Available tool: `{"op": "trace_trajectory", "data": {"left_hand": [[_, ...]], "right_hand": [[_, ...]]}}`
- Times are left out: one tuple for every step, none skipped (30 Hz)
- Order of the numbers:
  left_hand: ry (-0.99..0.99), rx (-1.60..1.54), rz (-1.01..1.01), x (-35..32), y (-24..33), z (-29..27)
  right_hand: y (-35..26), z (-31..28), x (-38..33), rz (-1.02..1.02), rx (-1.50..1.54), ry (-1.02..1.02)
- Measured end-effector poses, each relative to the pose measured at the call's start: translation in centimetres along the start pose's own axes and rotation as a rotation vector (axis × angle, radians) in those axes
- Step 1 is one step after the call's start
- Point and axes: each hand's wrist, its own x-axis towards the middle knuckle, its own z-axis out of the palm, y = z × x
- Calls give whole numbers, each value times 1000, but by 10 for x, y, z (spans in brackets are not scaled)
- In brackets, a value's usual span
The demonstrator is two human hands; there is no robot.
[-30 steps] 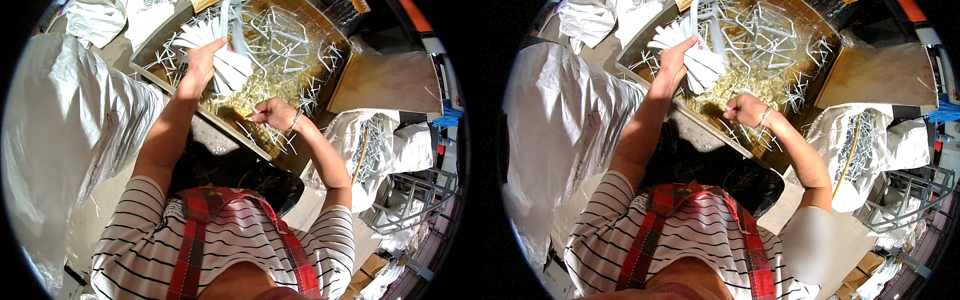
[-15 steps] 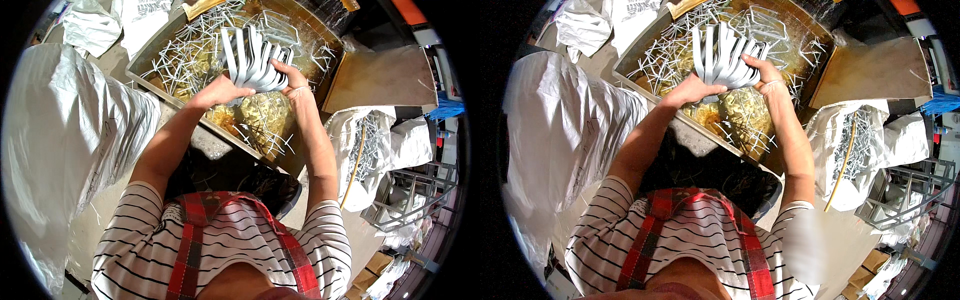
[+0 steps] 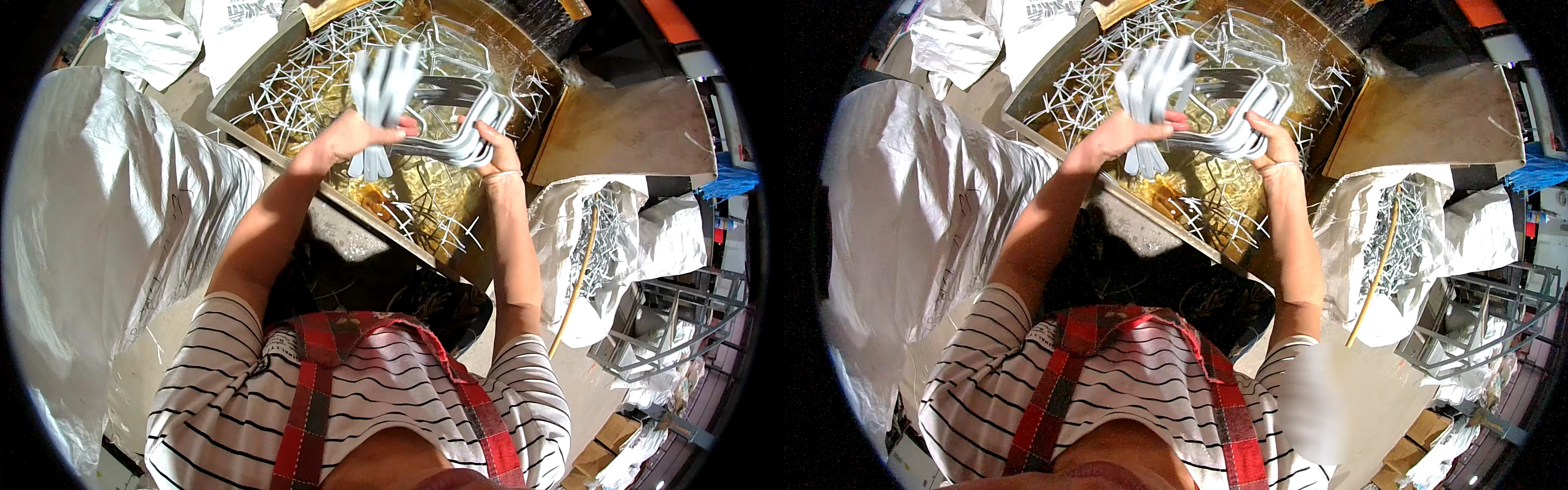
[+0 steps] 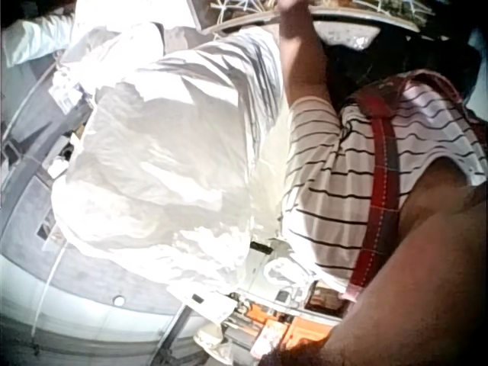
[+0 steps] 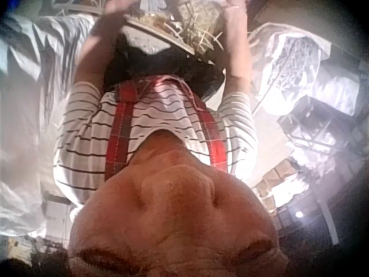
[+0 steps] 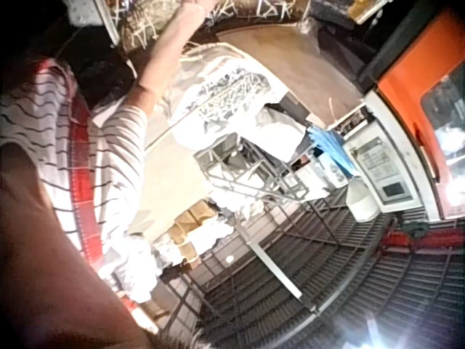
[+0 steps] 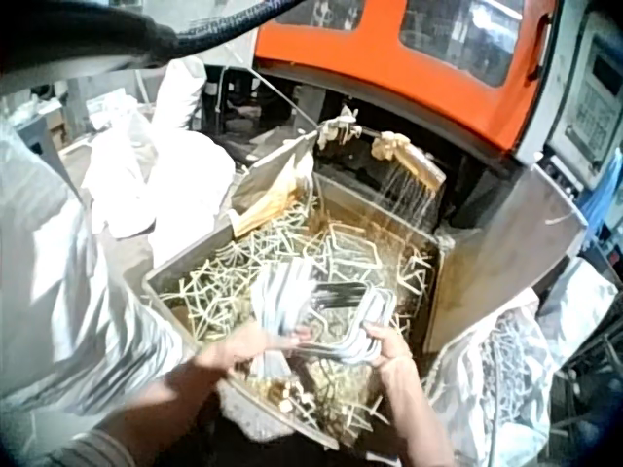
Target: The person sorts white plastic hangers from a metal tray, separating them from debris and placing them into a large white sack. The person repeatedly picks up hangers, aligns them, and deposits them into the sack.
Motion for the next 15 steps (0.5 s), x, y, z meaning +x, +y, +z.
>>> {"op": "trace_trajectory", "data": {"left_hand": [[94,-161,4,1,0,-1],[216,-388,21,5,-5,-5],[353,-415,25,10,-9,-11],[492,-440,29,12,-12,-18],[601,-424,-88,10,-5,-17],[591,-366,-120,11,-7,-22],[519,-437,-136,12,-9,-24],[456,-500,-149,10,-7,-28],[340,-627,-176,9,-7,-29],[218,-781,-211,15,-27,-41],[200,-857,-147,13,-18,-28],[181,-932,-77,10,-8,-14],[187,-969,-88,10,-14,-11],[98,-1060,-163,8,-12,-9],[76,-1072,-227,5,-10,-8]], "right_hand": [[-2,-5,-5,-39,-4,6],[-5,-5,-9,-77,-9,4],[-10,1,-17,-124,-101,-71],[-13,9,-25,-170,-206,-63],[-16,23,-35,-190,-343,-33],[-16,35,-43,-209,-480,-11],[-12,37,-45,-220,-650,-6],[-10,54,-53,-233,-959,-28],[-6,69,-59,-150,-1163,-92],[0,80,-62,-64,-1366,-160],[14,79,-66,-82,-1472,-267],[27,72,-66,-105,-1579,-380],[36,57,-62,-80,-1566,-463],[35,65,-64,-44,-1490,-513],[38,63,-66,-8,-1506,-505]]}}
